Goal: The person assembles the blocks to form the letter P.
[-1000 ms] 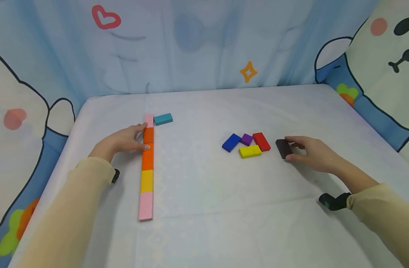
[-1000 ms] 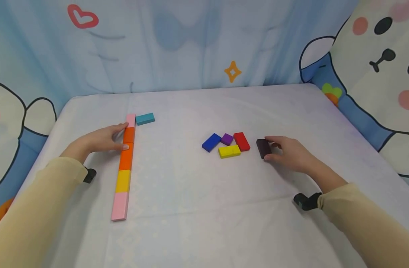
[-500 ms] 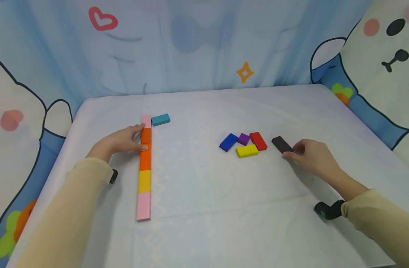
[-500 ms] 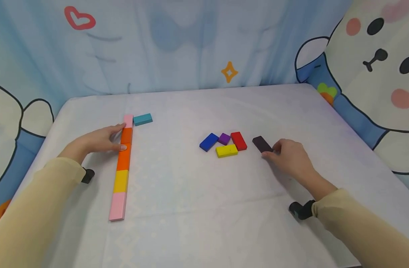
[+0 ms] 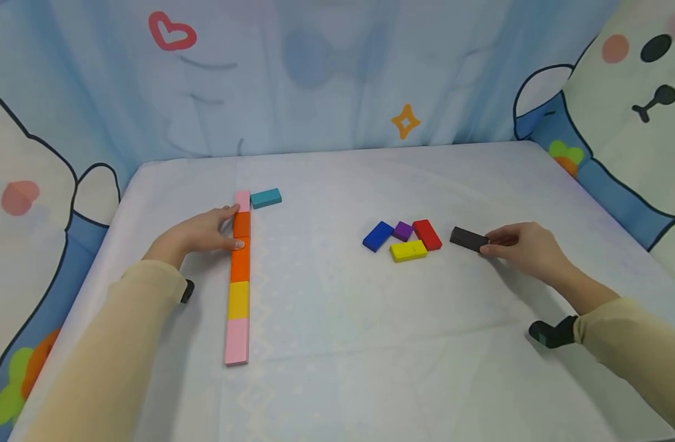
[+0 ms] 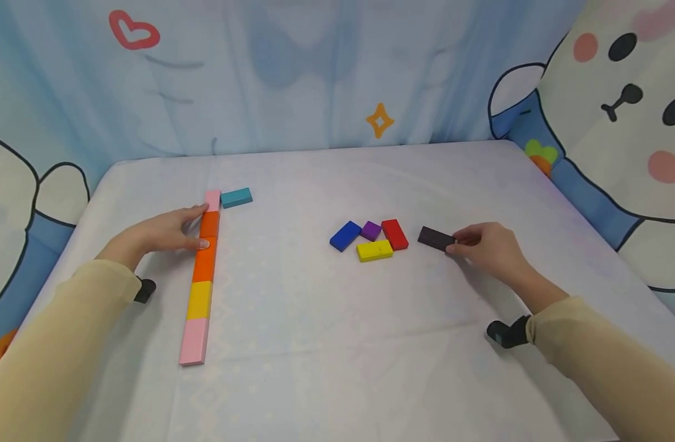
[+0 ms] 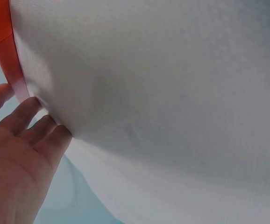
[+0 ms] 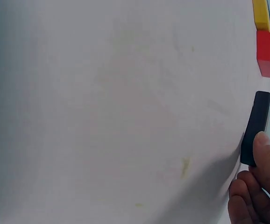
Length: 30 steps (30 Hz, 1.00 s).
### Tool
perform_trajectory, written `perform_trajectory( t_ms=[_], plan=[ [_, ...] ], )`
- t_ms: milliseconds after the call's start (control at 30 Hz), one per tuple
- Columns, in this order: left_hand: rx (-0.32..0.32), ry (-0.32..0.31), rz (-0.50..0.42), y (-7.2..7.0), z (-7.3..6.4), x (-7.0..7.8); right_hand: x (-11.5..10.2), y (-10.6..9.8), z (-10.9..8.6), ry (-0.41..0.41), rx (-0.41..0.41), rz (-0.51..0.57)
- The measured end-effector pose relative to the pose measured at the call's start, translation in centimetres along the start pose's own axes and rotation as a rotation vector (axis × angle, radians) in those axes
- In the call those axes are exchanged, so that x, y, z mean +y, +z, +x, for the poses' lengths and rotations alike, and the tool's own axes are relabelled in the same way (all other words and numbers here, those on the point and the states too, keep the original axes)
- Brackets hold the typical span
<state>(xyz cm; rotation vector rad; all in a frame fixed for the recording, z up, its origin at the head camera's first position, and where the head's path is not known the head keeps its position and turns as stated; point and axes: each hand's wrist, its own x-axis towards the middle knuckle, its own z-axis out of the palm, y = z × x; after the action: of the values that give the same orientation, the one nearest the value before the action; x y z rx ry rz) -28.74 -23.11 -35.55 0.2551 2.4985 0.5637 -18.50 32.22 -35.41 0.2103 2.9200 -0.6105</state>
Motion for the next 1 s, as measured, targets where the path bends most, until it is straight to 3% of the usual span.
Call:
perform_trajectory(
  t_ms=[400, 700, 1000],
  plan=[
    [-0.002, -0.012, -0.002, 0.0, 0.0, -0.1, -1.7, -0.7, 5.2, 0.010, -0.054, -0.022],
    [0.006, -0.013, -0.007, 0.0, 0.2, -0.1, -5.0, -1.0, 9.1, -0.063, -0.128, -0.082],
    [0.015, -0.009, 0.009, -0.2, 0.4, -0.3, -8.9, -0.2, 11.4, -0.126, -0.169, -0.153]
  ],
)
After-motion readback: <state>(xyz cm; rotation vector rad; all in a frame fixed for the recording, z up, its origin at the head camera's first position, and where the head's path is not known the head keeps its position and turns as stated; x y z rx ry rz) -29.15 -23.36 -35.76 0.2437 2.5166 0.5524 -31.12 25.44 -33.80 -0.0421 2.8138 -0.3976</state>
